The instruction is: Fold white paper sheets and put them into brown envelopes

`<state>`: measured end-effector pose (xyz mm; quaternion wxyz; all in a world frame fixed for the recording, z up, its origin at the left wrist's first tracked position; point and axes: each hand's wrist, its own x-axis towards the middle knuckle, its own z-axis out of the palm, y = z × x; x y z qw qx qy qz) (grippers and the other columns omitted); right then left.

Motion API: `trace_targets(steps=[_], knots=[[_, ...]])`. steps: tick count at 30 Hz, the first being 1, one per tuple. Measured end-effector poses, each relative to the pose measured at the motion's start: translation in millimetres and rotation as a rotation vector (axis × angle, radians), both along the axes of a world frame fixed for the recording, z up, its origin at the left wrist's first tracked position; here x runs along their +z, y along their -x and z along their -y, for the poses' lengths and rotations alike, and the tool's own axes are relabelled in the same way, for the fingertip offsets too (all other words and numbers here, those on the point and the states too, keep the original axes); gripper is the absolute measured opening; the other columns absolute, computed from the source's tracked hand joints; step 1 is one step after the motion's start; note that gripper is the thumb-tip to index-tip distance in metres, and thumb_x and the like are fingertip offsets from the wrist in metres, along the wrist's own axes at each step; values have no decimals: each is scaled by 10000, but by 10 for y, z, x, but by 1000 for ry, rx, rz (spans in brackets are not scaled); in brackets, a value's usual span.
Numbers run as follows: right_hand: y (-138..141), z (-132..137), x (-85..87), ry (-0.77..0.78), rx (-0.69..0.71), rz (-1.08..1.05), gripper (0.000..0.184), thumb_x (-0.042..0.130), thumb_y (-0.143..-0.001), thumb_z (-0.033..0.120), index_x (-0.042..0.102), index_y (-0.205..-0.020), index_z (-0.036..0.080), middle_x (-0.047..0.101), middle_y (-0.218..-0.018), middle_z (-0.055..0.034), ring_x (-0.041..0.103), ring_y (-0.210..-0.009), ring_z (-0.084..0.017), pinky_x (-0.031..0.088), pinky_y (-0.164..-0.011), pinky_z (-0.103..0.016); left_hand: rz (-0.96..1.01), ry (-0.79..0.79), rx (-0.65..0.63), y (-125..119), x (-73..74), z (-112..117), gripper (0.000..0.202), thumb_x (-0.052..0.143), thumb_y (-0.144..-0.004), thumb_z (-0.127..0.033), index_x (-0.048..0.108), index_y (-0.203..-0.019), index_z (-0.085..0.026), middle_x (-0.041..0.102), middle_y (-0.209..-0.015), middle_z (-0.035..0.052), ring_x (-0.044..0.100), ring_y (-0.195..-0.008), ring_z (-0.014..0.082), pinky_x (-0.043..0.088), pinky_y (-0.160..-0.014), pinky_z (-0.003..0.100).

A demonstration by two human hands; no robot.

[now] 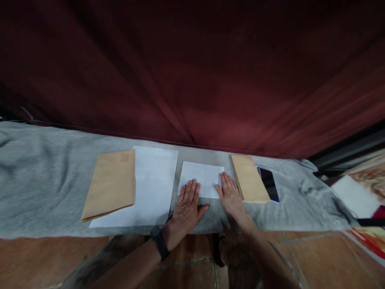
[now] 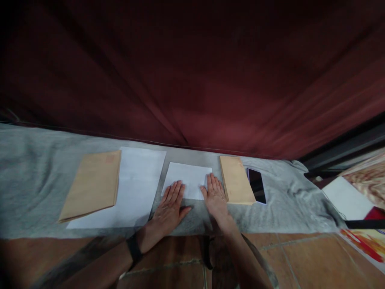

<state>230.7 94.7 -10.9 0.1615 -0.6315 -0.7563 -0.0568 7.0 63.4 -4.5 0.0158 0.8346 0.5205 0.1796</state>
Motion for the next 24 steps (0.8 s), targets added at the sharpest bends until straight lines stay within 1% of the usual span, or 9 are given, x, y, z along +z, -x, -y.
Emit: trace_targets(steps=[2, 4, 8, 10, 13, 17, 21, 24], knots=[[70, -27, 71, 7, 14, -49, 625, 262, -1093, 450, 218, -1633, 139, 336, -1641, -170, 319, -1523, -288, 338, -1210, -520, -14, -12, 5, -4, -20, -3, 790, 480, -966, -549, 303, -1567, -67, 312, -1648, 221, 238, -1556, 315, 275, -1250, 520], [185, -57, 145, 41, 73, -95, 596, 270, -1093, 433, 240, -1631, 179, 314, -1658, -132, 293, -1535, -267, 326, -1224, -513, -26, -16, 8, -9, -32, -10, 784, 499, -958, -538, 328, -1555, -60, 316, -1646, 221, 247, -1553, 318, 278, -1250, 515], [457, -108, 219, 128, 232, -117, 544, 276, -1096, 417, 354, -1592, 208, 336, -1654, -87, 298, -1534, -227, 323, -1236, -469, -39, -7, 3, -5, -56, -31, 773, 507, -946, -516, 349, -1549, -60, 349, -1631, 222, 281, -1541, 323, 293, -1244, 520], [540, -138, 215, 153, 255, -95, 518, 288, -1098, 412, 411, -1565, 222, 359, -1645, -75, 316, -1526, -222, 317, -1238, -467, -44, -2, -4, 6, -66, -43, 759, 497, -948, -504, 352, -1549, -65, 357, -1628, 219, 298, -1534, 322, 305, -1238, 524], [538, -200, 191, 158, 203, -53, 499, 341, -1092, 414, 440, -1548, 236, 353, -1648, -73, 321, -1524, -231, 311, -1235, -471, -46, -13, -9, 24, -65, -50, 742, 484, -957, -502, 350, -1551, -78, 362, -1628, 210, 314, -1529, 316, 325, -1227, 525], [394, -283, 155, 143, 100, -6, 501, 368, -1088, 393, 421, -1559, 231, 344, -1651, -81, 313, -1527, -240, 298, -1236, -466, -36, -38, -13, 34, -39, -49, 741, 488, -964, -509, 345, -1555, -85, 374, -1623, 209, 309, -1531, 313, 323, -1231, 515], [270, -332, 89, 124, 26, -3, 537, 378, -1083, 434, 393, -1572, 214, 345, -1645, -103, 303, -1531, -245, 286, -1237, -481, -36, -50, -23, 42, -41, -54, 753, 505, -961, -511, 339, -1558, -82, 378, -1620, 213, 326, -1524, 315, 329, -1226, 510], [205, -351, 25, 107, 1, -21, 560, 382, -1078, 443, 383, -1578, 191, 358, -1635, -122, 313, -1527, -263, 299, -1227, -489, -54, -49, -22, 51, -52, -54, 764, 496, -967, -507, 306, -1574, -83, 370, -1624, 210, 310, -1531, 315, 303, -1227, 552]])
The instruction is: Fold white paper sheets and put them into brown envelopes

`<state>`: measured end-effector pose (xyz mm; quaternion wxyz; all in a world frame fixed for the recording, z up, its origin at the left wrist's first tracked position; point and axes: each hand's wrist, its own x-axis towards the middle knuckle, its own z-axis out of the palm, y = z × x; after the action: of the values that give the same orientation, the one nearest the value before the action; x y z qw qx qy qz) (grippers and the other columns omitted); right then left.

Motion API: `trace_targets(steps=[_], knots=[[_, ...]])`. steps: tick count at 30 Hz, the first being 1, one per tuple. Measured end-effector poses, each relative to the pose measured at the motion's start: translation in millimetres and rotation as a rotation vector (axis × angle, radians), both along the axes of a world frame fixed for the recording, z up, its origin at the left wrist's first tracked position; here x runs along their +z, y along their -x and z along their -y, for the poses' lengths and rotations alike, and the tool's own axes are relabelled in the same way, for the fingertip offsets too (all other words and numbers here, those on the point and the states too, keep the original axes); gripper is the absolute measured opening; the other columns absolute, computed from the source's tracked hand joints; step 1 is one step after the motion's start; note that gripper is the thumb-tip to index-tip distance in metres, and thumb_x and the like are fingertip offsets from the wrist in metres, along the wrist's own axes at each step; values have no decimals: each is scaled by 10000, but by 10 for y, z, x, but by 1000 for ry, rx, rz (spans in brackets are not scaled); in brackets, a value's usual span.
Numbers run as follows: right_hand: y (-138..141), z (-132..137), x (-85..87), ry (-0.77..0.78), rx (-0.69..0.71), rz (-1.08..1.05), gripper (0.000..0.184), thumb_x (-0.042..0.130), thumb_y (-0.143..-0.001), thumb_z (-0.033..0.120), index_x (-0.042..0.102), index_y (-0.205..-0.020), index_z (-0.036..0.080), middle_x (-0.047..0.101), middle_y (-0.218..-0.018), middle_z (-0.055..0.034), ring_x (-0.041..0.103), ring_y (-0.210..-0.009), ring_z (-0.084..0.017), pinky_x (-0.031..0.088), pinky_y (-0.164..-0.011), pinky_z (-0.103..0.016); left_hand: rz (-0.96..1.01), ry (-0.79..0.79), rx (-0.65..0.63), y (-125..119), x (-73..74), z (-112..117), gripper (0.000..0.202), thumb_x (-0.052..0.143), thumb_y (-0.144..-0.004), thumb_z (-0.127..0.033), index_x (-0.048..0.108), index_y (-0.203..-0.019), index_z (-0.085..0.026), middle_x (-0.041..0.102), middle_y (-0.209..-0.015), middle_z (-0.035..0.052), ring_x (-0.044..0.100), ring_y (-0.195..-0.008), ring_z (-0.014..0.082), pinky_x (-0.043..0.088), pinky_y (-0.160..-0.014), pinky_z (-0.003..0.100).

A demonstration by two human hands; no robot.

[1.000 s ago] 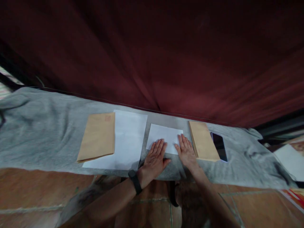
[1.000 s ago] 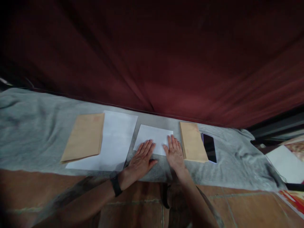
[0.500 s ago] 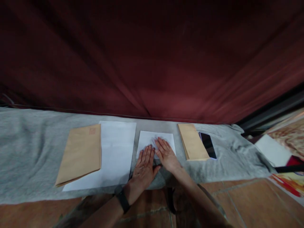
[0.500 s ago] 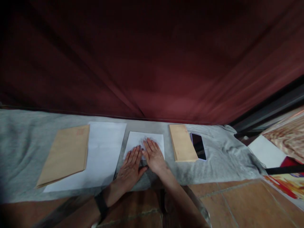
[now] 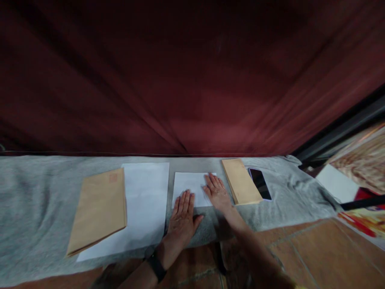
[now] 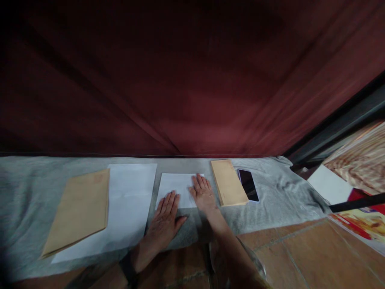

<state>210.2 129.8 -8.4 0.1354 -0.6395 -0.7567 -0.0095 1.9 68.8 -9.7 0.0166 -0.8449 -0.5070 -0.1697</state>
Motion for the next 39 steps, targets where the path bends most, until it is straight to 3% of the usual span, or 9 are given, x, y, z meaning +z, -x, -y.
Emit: trace_targets(steps=[7, 10, 17, 22, 24, 27, 29, 34, 39], knots=[[-152, -122, -5, 4, -74, -91, 490, 423, -1051, 336, 525, -1485, 134, 458, -1574, -163, 388, -1487, -297, 349, -1198, -491, -38, 41, 0, 24, 59, 5, 720, 469, -980, -500, 344, -1568, -104, 346, -1640, 192, 287, -1540, 323, 257, -1227, 608], [-133, -264, 139, 40, -16, -152, 459, 468, -1015, 272, 571, -1446, 151, 512, -1538, -152, 431, -1459, -272, 378, -1184, -466, -54, 48, -2, 24, 100, -7, 671, 482, -978, -471, 413, -1532, -100, 353, -1636, 188, 317, -1526, 332, 273, -1218, 609], [94, -707, 558, 366, 72, -95, 531, 584, -931, 262, 557, -1460, 235, 546, -1510, -103, 508, -1388, -253, 341, -1195, -422, -60, 46, -19, 53, 155, -60, 615, 527, -957, -404, 475, -1497, -112, 427, -1593, 194, 394, -1485, 338, 316, -1196, 604], [86, -927, 665, 420, 19, -180, 554, 767, -716, 184, 704, -1265, 231, 654, -1360, -103, 586, -1273, -301, 424, -1098, -410, -37, 54, -20, 99, 153, -99, 565, 557, -936, -327, 512, -1474, -159, 478, -1571, 155, 431, -1460, 334, 335, -1191, 590], [57, -955, 694, 437, 3, -256, 424, 785, -658, 142, 770, -1073, 226, 727, -1198, -76, 625, -1184, -281, 455, -1027, -361, -24, 42, -27, 127, 151, -123, 540, 562, -932, -317, 535, -1451, -168, 499, -1558, 145, 439, -1453, 339, 322, -1201, 592], [-10, -897, 743, 461, -38, -410, 135, 758, -646, 128, 748, -750, 214, 733, -823, -13, 670, -883, -212, 489, -828, -293, 1, 9, -51, 183, 157, -193, 493, 555, -932, -311, 573, -1402, -167, 518, -1540, 152, 428, -1461, 347, 296, -1217, 599], [-73, -778, 770, 463, -81, -543, 44, 731, -683, 178, 699, -672, 206, 660, -667, 23, 622, -711, -165, 466, -704, -265, 40, -20, -67, 215, 178, -254, 491, 540, -929, -276, 561, -1405, -160, 506, -1547, 162, 416, -1469, 347, 298, -1218, 602], [-203, -292, 705, 397, -237, -923, 257, 610, -813, 447, 607, -730, 204, 538, -586, 48, 478, -529, -113, 364, -510, -227, 251, -75, -55, 213, 307, -349, 503, 458, -986, -257, 465, -1480, -162, 458, -1574, 174, 427, -1466, 317, 401, -1175, 548], [-110, 69, 448, 333, -423, -1179, 404, 659, -723, 603, 476, -692, 244, 407, -511, 82, 375, -438, -95, 299, -430, -218, 289, -45, -84, 140, 338, -277, 497, 427, -1019, -281, 431, -1505, -178, 409, -1609, 168, 402, -1483, 292, 420, -1172, 514]])
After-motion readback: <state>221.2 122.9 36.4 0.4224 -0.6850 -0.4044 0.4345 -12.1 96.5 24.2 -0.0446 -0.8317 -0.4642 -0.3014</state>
